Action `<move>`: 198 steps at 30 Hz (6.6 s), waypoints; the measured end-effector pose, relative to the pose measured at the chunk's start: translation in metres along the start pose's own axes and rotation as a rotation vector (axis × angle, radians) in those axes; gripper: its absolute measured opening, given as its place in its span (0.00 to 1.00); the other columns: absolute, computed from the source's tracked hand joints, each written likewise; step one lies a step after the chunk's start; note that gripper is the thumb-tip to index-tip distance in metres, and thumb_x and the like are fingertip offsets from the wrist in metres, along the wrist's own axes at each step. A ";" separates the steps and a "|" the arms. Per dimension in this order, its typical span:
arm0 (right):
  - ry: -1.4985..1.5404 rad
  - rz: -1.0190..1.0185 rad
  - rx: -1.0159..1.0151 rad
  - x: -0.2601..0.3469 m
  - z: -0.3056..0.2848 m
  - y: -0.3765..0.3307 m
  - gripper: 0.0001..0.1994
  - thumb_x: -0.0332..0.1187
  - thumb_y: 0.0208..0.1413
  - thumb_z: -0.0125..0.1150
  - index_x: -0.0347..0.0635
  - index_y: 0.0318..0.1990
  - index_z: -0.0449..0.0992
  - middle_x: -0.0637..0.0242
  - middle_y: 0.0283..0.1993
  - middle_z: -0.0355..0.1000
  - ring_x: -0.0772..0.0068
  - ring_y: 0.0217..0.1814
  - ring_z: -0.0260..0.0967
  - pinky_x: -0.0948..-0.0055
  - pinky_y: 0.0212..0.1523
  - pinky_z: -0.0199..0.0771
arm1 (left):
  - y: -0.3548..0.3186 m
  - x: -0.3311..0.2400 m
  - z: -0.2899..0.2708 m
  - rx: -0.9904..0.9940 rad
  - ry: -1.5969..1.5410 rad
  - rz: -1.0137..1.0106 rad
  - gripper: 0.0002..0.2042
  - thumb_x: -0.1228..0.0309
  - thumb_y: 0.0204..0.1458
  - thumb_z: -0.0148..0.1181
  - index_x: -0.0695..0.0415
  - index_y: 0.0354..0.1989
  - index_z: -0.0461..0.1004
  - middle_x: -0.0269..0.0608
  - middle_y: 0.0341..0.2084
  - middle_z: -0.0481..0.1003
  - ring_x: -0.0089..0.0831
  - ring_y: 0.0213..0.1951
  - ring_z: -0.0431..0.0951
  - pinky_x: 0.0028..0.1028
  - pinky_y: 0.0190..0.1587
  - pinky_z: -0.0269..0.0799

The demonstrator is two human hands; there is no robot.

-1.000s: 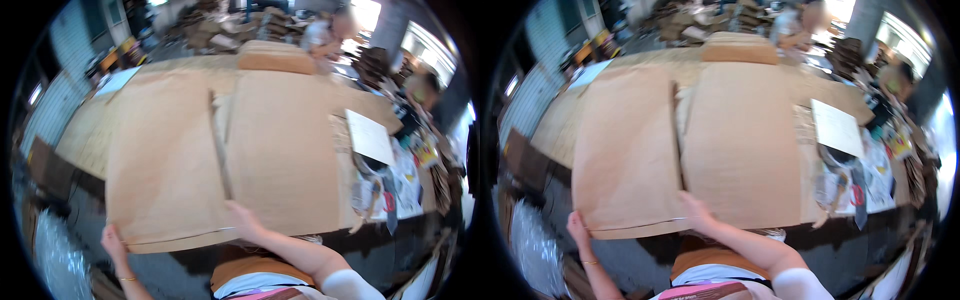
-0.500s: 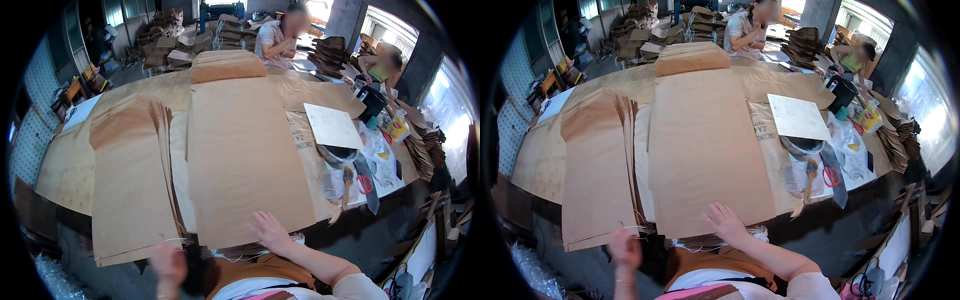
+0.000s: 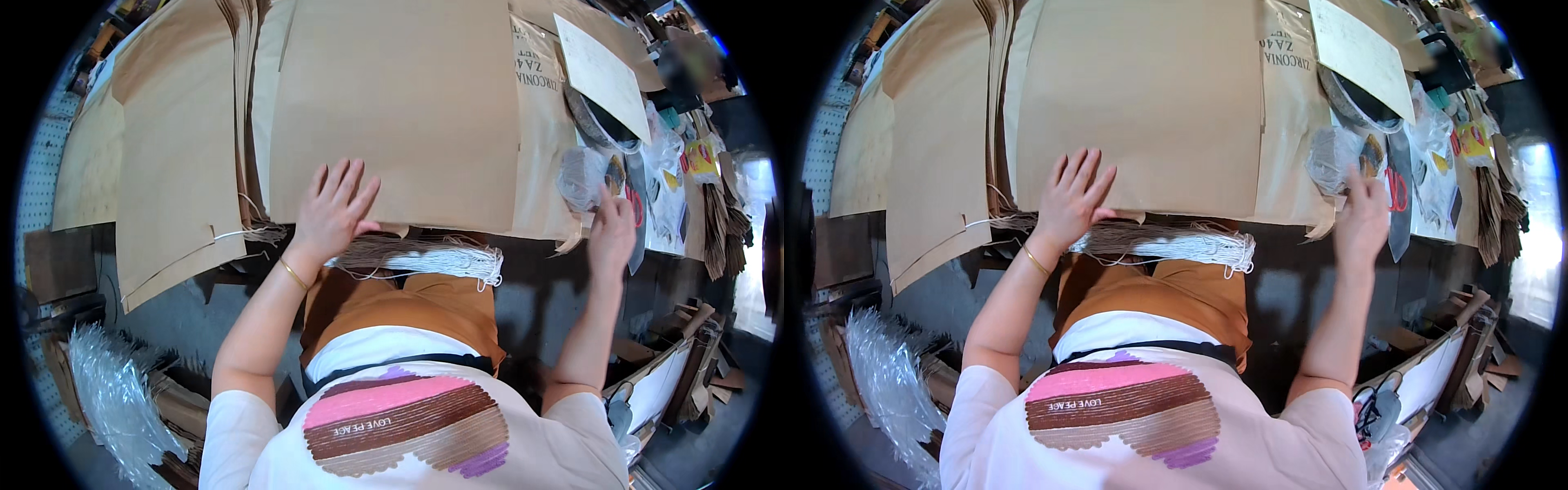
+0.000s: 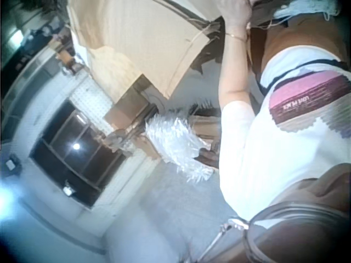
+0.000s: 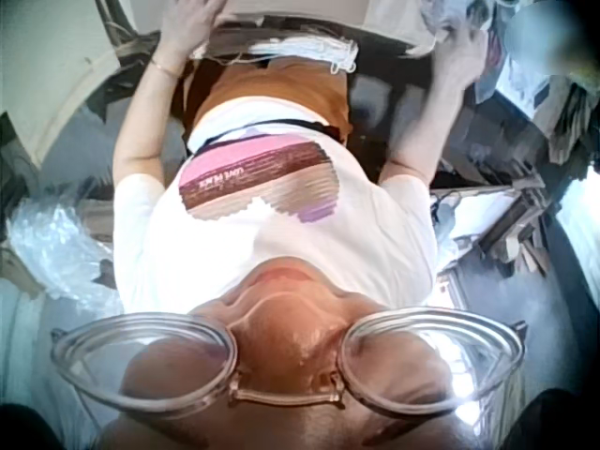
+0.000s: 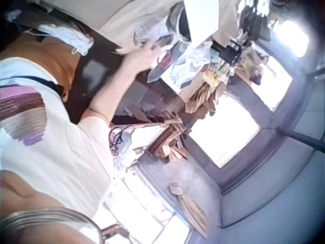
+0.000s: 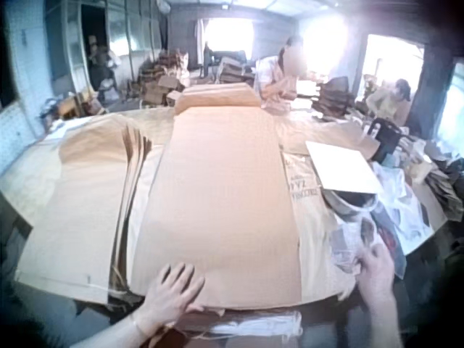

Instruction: The person assembles flat cardboard pieces by applying glue to edges and attaching white strings. They repeatedly dip a brush into a container, spread glue, and press the string onto the cardboard, stacking completed pieces on the table.

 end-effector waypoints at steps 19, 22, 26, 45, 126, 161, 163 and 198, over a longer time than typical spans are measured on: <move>1.473 0.354 -0.113 0.152 -0.014 -0.005 0.05 0.21 0.51 0.60 0.35 0.36 0.75 0.69 0.30 0.72 0.84 0.27 0.67 0.83 0.29 0.68 | -0.103 -0.031 0.065 0.243 -0.444 -0.238 0.05 0.75 0.41 0.54 0.58 0.28 0.74 0.39 0.29 0.72 0.36 0.36 0.73 0.33 0.36 0.71; 1.444 0.213 0.137 0.228 0.001 0.004 0.03 0.22 0.50 0.61 0.35 0.33 0.75 0.70 0.30 0.73 0.84 0.29 0.68 0.81 0.30 0.69 | -0.101 -0.022 0.024 0.141 -0.369 -0.298 0.06 0.75 0.41 0.56 0.59 0.30 0.74 0.43 0.36 0.72 0.39 0.39 0.72 0.34 0.38 0.70; 1.430 0.095 0.208 0.293 0.021 0.014 0.03 0.23 0.49 0.63 0.36 0.28 0.75 0.70 0.24 0.72 0.83 0.25 0.67 0.80 0.27 0.68 | -0.088 -0.003 -0.040 -0.035 -0.153 -0.381 0.06 0.76 0.39 0.57 0.62 0.28 0.73 0.51 0.49 0.70 0.41 0.43 0.70 0.33 0.41 0.69; 0.349 -0.137 0.041 0.200 0.021 0.024 0.08 0.31 0.47 0.65 0.40 0.22 0.73 0.62 0.18 0.69 0.68 0.18 0.66 0.72 0.23 0.67 | -0.050 0.014 -0.025 0.130 -0.030 -0.320 0.03 0.82 0.32 0.57 0.64 0.18 0.71 0.60 0.55 0.67 0.41 0.38 0.71 0.32 0.41 0.70; 0.854 0.390 0.225 0.095 0.087 -0.023 0.12 0.21 0.38 0.66 0.39 0.24 0.64 0.68 0.27 0.65 0.71 0.31 0.62 0.74 0.31 0.65 | -0.030 0.045 -0.029 -0.147 -0.234 -0.250 0.10 0.84 0.44 0.55 0.62 0.36 0.73 0.46 0.38 0.71 0.43 0.38 0.72 0.34 0.41 0.70; 0.291 0.040 0.186 0.148 0.080 -0.031 0.37 0.46 0.53 0.59 0.28 0.63 0.55 0.40 0.67 0.50 0.48 0.72 0.45 0.55 0.70 0.43 | -0.025 0.035 0.000 0.236 -0.052 -0.468 0.48 0.45 0.48 0.57 0.72 0.65 0.46 0.63 0.66 0.45 0.54 0.68 0.44 0.43 0.69 0.41; 0.295 0.133 0.070 0.127 0.081 -0.035 0.35 0.43 0.53 0.60 0.27 0.62 0.57 0.38 0.66 0.50 0.46 0.70 0.47 0.54 0.68 0.46 | -0.033 0.036 0.002 0.185 -0.047 -0.481 0.46 0.46 0.50 0.57 0.72 0.65 0.46 0.63 0.66 0.45 0.54 0.68 0.43 0.43 0.68 0.41; 1.398 0.560 0.620 0.028 0.068 -0.043 0.20 0.23 0.46 0.53 0.31 0.50 0.70 0.59 0.47 0.73 0.68 0.49 0.70 0.72 0.49 0.68 | -0.077 0.006 -0.003 -0.137 -1.949 -1.205 0.11 0.72 0.58 0.55 0.65 0.45 0.72 0.33 0.30 0.76 0.17 0.31 0.73 0.20 0.33 0.70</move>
Point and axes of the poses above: each hand's wrist, its own y-axis towards the middle knuckle, its own z-axis out of the palm, x = y × z, the point moved 6 cm from there along y, towards the middle knuckle
